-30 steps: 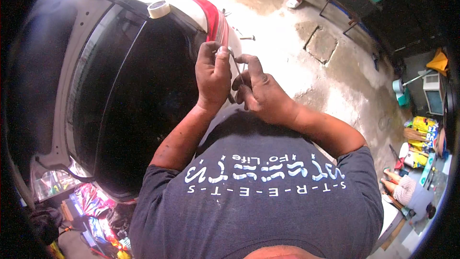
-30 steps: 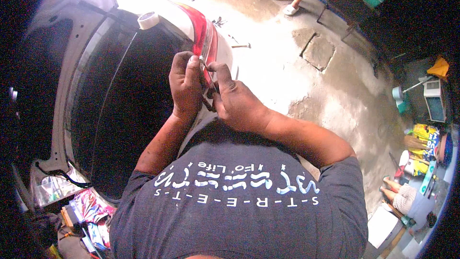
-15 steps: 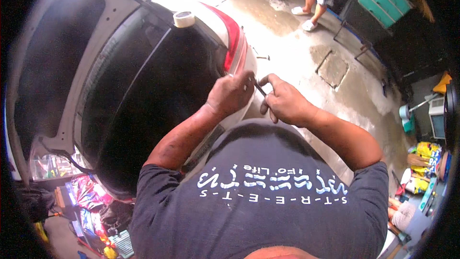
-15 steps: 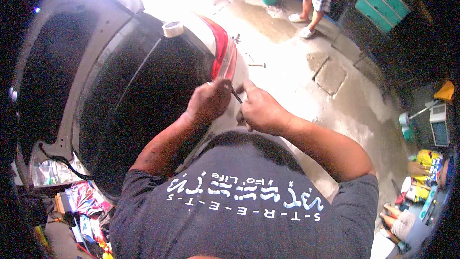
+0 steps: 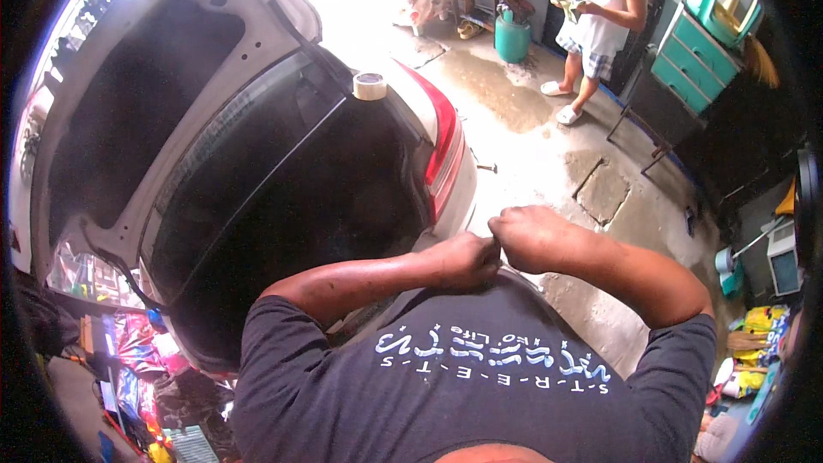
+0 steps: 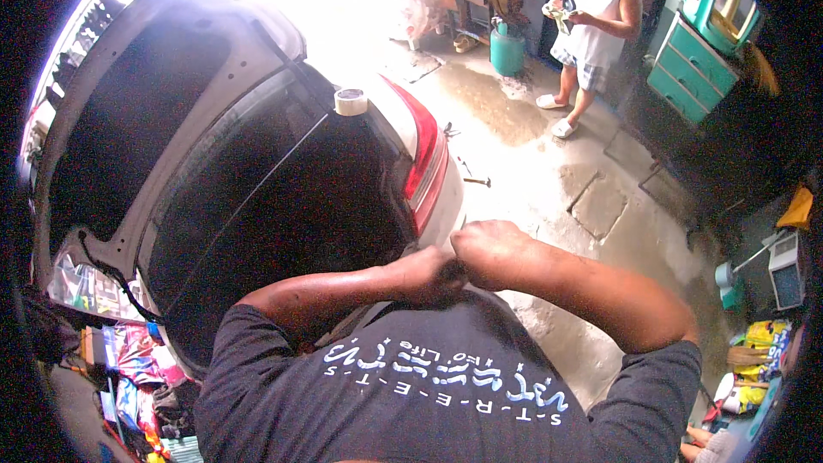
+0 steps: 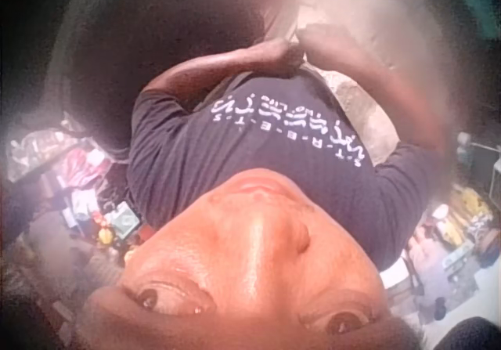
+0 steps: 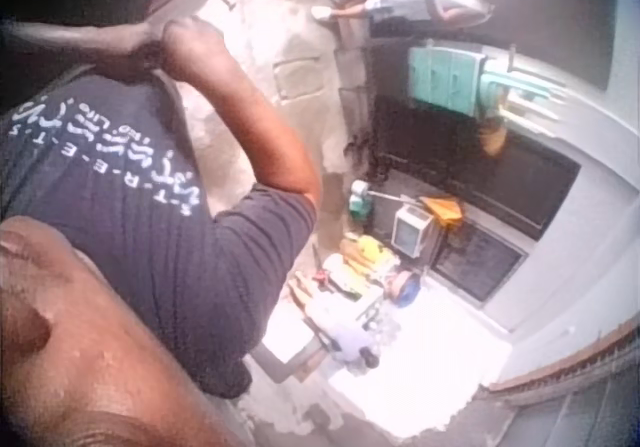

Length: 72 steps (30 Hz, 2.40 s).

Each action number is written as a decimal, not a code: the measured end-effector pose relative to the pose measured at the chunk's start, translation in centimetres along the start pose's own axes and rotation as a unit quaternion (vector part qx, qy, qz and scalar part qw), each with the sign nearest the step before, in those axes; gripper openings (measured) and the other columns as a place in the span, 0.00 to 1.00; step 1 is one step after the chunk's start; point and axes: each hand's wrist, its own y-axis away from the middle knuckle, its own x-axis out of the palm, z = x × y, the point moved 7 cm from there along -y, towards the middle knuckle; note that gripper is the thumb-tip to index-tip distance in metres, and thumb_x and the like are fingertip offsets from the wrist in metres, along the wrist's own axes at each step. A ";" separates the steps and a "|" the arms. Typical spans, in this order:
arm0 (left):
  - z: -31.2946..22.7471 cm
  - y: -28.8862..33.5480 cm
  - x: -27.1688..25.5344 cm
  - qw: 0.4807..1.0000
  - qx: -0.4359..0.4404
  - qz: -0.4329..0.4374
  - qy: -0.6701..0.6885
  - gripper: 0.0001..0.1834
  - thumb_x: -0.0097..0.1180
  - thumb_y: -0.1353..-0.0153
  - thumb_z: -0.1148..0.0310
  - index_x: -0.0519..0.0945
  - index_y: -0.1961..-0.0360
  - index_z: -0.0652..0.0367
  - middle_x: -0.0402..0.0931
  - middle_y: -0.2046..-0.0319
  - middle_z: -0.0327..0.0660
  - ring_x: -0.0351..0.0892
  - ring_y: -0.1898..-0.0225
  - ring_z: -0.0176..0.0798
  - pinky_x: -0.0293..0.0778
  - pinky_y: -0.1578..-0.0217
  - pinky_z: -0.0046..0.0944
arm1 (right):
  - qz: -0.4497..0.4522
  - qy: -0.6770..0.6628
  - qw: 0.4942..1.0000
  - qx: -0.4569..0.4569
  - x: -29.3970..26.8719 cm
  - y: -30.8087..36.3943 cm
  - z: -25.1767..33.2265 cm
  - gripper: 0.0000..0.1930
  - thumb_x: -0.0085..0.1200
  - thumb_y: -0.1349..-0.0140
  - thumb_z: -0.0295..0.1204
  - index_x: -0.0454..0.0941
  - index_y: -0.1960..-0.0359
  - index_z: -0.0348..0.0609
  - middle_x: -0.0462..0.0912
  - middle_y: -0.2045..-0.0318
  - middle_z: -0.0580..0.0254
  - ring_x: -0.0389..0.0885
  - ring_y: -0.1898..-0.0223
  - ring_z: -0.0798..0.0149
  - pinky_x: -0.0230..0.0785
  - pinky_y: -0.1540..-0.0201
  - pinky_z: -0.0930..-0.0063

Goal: The person manipulates a tail light assembly on a white vehicle. They use a socket wrench to loosen and remove a bolt from the assembly, then handle a small electrical component and a metal bracket by hand, turning the bracket and preparing to re-attach the component.

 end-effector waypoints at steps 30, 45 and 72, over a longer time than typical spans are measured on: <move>15.6 -15.2 8.9 0.906 -0.286 0.126 0.286 0.21 0.64 0.28 0.53 0.81 0.49 0.61 0.66 0.76 0.26 0.63 0.76 0.24 0.60 0.78 0.32 | -0.092 -0.491 0.700 0.511 61.5 15.4 -19.8 0.12 0.61 0.32 0.32 0.84 0.53 0.37 0.87 0.69 0.54 0.85 0.73 0.63 0.77 0.70 0.63; 36.0 4.7 47.3 0.760 -0.571 0.312 0.002 0.29 0.56 0.27 0.48 0.83 0.45 0.66 0.83 0.49 0.64 0.83 0.44 0.65 0.75 0.44 0.58 | 0.047 -0.507 0.546 0.666 111.4 0.3 -47.3 0.22 0.60 0.31 0.47 0.84 0.61 0.35 0.87 0.72 0.50 0.86 0.75 0.52 0.79 0.68 0.54; 36.1 0.4 48.5 0.807 -0.527 0.265 0.029 0.29 0.50 0.26 0.46 0.82 0.47 0.65 0.83 0.53 0.67 0.83 0.48 0.67 0.75 0.43 0.58 | -0.256 -0.508 0.617 0.543 99.9 -2.3 -45.3 0.10 0.63 0.35 0.32 0.84 0.57 0.39 0.88 0.65 0.48 0.85 0.63 0.58 0.76 0.55 0.61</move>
